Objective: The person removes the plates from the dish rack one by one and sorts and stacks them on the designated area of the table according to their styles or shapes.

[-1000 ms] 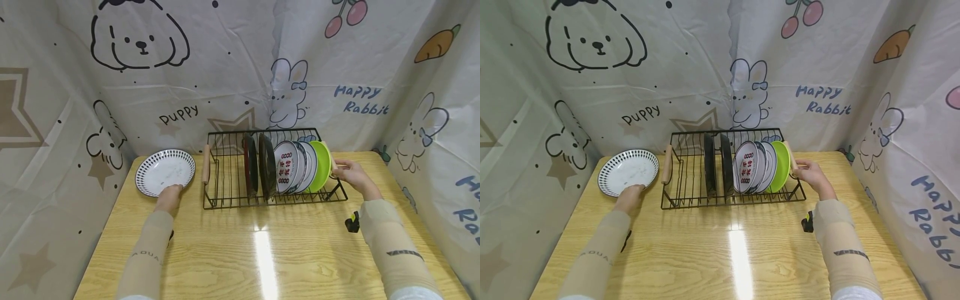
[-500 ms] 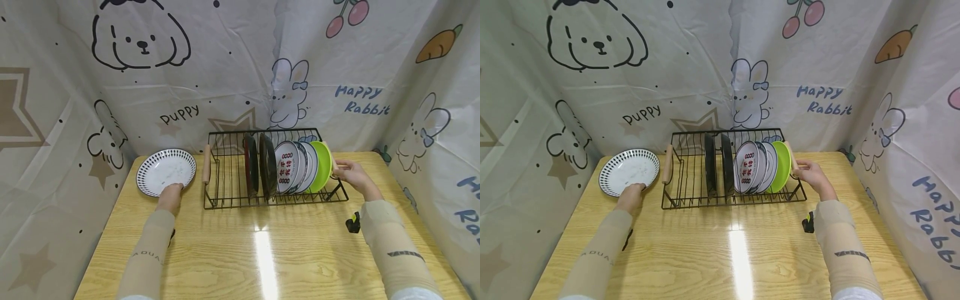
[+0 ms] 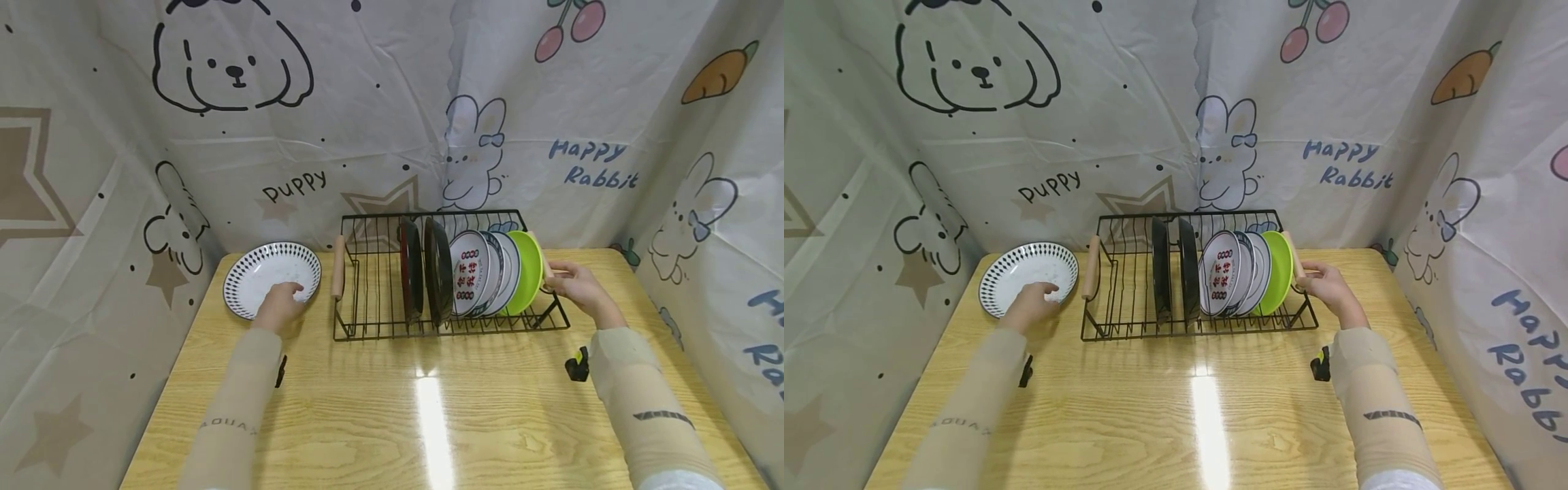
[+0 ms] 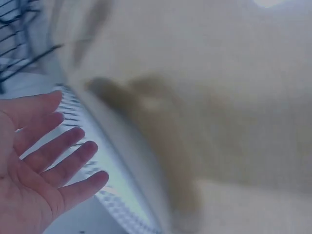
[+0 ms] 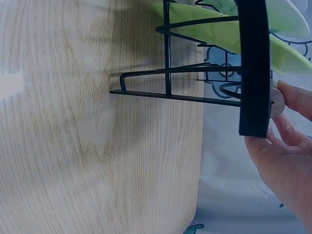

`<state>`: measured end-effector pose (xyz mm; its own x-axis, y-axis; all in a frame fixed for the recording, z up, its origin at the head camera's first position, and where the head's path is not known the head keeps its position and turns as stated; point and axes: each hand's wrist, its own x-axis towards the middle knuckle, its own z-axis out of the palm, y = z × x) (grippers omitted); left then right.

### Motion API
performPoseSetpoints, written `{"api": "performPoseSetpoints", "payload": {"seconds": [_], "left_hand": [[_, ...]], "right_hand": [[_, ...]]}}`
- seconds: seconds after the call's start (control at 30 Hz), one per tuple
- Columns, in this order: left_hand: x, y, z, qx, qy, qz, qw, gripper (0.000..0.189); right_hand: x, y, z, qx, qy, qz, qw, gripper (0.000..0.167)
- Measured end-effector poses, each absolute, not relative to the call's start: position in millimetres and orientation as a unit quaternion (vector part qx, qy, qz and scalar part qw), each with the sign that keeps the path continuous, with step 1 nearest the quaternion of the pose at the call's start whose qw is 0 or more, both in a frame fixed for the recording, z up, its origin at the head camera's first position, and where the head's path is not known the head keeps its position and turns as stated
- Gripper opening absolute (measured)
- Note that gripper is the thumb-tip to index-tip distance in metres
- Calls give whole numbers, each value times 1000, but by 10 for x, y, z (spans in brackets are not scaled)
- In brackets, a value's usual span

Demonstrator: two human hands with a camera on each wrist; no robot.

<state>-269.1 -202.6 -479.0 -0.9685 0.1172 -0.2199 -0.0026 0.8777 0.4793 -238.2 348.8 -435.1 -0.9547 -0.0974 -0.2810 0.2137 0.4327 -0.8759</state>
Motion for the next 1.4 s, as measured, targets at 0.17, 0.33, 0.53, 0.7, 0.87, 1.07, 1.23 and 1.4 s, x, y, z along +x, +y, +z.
{"api": "performPoseSetpoints", "payload": {"seconds": [0.17, 0.33, 0.53, 0.7, 0.87, 1.07, 1.23, 1.4], "left_hand": [[-2756, -1868, -4479, 21, 950, 310, 42, 42], [-2819, -1687, -4194, 7, 930, 367, -14, 40], [-2837, -1363, -3926, 2, 888, 460, -30, 37], [-2779, -1043, -3720, 11, 862, 507, -22, 39], [-2698, -722, -3581, 28, 856, 516, -10, 40], [-2632, -389, -3541, 35, 881, 472, -9, 44], [-2609, -206, -3588, 41, 873, 486, 4, 47], [-2576, -88, -3644, 35, 893, 448, -6, 50]], "right_hand": [[-2394, 3482, -4363, 41, 832, -531, 155, 61], [-2394, 3469, -4356, 49, 834, -526, 157, 58], [-2391, 3471, -4354, 49, 832, -530, 158, 59], [-2389, 3464, -4347, 50, 833, -529, 157, 59], [-2393, 3465, -4354, 52, 831, -531, 158, 59], [-2394, 3473, -4366, 51, 830, -531, 159, 59], [-2394, 3471, -4367, 54, 835, -524, 158, 58], [-2396, 3457, -4370, 53, 837, -523, 155, 57]]}}
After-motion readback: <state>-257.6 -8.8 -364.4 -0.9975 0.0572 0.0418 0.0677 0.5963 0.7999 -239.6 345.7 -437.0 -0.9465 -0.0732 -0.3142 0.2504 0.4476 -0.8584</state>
